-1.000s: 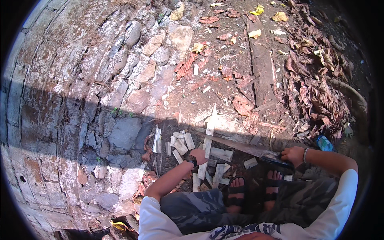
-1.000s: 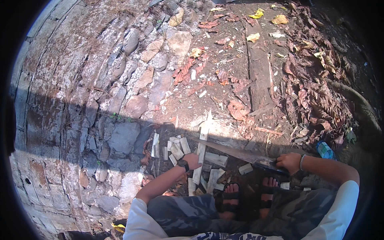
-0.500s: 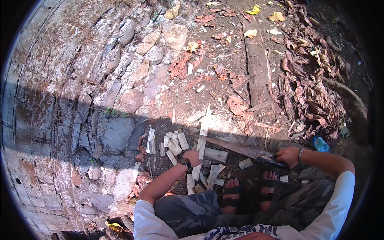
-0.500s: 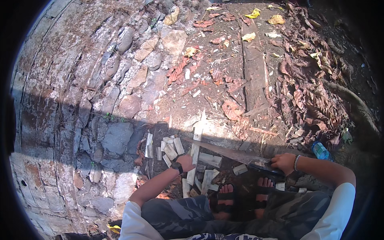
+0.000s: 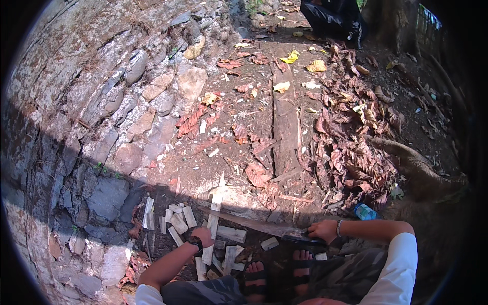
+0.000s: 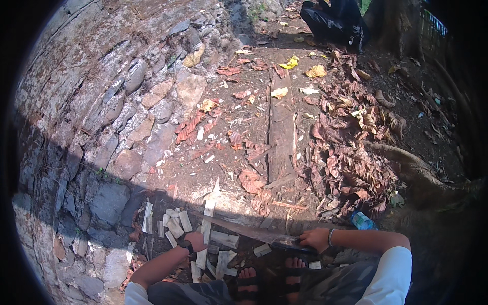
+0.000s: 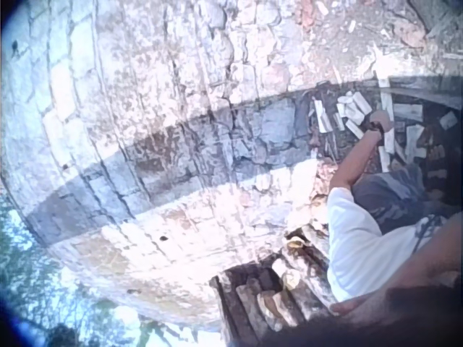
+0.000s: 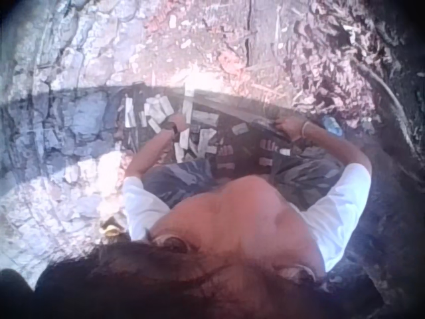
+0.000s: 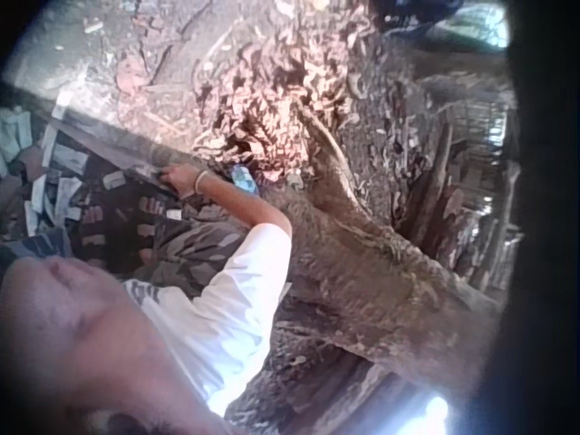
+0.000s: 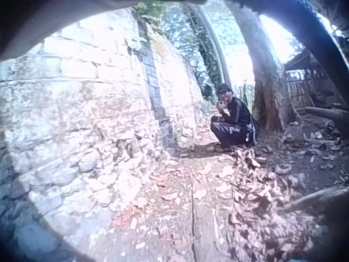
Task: The person sits on the ground and uses a large machete to chop small pieces of light-colored wood into smaller segments. They hold the wood with their left hand and strike it with the machete in their right hand, creating a pile of cut wood pieces on the ground.
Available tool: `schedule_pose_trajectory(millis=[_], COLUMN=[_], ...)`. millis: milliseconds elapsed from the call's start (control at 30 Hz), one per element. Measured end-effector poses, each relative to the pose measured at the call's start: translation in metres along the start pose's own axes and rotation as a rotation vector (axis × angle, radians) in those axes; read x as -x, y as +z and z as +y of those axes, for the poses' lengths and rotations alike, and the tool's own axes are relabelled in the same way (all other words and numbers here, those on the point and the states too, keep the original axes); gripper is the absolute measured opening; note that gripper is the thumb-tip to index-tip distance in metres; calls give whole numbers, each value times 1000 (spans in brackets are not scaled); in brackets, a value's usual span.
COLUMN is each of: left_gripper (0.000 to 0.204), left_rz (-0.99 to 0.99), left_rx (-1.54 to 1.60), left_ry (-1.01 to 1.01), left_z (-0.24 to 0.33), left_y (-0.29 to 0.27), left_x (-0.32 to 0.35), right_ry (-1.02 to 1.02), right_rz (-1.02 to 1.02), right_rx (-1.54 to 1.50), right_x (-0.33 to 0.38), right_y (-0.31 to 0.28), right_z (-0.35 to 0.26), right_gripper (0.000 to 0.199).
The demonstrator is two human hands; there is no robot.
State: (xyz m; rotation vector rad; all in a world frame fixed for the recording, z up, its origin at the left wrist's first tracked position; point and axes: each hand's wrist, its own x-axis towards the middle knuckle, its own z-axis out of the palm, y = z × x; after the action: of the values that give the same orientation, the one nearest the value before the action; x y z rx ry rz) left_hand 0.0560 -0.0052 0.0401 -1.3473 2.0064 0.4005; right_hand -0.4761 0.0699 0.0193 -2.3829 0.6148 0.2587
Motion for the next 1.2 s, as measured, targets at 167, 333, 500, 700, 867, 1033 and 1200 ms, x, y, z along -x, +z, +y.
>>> schedule_pose_trajectory(millis=[167,333,500,700,867,1033,1200], left_gripper=[48,58,62,68,62,61,59], left_rz=[7,-14,32,54,217,339,292], left_rx=[-23,45,120,217,425,545,589], left_ry=[-34,-161,-229,-250,-259,-245,-299], left_z=[1,11,21,4,1,6,11], left_y=[-5,-15,-17,-3,-2,8,-5], left_x=[8,11,9,12,0,18,21], right_ry=[0,-20,-35,-81,-3,102,175], right_rz=[-24,5,31,153,369,533,802], right_rx=[8,15,13,-24,-163,-380,-336], right_x=[-5,-6,1,-2,12,14,24], right_y=[-1,2,-3,2,-2,-7,15], right_z=[-1,1,-1,3,2,6,21], right_gripper=[61,59,57,57,38,28,37])
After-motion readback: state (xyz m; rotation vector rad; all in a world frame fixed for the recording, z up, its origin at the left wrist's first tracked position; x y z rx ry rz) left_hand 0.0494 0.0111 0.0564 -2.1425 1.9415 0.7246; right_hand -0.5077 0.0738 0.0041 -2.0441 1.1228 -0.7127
